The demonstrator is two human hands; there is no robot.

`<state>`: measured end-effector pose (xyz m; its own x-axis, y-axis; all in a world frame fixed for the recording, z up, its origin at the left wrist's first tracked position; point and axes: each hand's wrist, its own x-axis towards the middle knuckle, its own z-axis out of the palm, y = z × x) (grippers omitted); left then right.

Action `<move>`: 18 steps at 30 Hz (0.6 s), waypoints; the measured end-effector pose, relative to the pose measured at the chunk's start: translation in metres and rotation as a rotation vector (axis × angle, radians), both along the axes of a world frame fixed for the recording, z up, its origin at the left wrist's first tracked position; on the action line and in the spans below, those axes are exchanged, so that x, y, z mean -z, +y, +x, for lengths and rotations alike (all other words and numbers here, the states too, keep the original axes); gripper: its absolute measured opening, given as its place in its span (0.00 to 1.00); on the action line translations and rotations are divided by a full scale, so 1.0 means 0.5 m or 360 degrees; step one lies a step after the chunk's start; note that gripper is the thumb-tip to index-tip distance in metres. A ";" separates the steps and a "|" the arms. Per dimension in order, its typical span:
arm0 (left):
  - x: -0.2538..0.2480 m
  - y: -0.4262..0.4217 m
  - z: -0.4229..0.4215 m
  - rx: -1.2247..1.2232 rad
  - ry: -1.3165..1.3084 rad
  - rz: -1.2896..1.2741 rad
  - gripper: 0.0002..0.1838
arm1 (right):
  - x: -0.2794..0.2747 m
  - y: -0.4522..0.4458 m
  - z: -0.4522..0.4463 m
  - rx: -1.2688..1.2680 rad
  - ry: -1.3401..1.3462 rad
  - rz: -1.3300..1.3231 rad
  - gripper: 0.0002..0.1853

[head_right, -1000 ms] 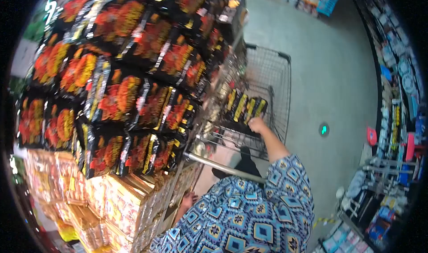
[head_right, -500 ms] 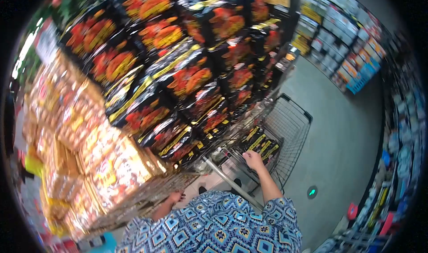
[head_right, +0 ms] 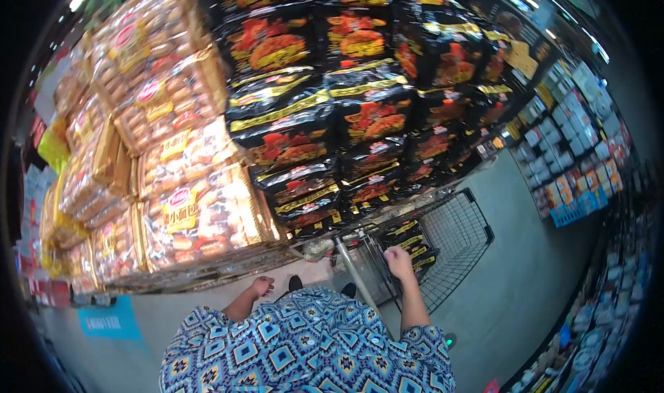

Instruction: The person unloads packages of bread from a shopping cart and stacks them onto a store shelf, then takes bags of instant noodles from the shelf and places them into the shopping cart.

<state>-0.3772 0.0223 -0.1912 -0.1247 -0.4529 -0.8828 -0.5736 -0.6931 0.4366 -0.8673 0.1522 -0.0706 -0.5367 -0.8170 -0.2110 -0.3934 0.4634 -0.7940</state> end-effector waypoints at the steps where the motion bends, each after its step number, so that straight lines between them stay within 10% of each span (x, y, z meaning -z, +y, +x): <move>1: -0.006 0.006 0.008 0.0018 -0.0005 -0.0024 0.20 | -0.029 -0.023 -0.011 -0.0050 -0.0007 -0.0150 0.11; 18: 0.036 0.117 0.132 -0.0524 0.0072 0.0085 0.20 | -0.711 -0.493 0.163 -0.0513 0.0823 -0.1358 0.07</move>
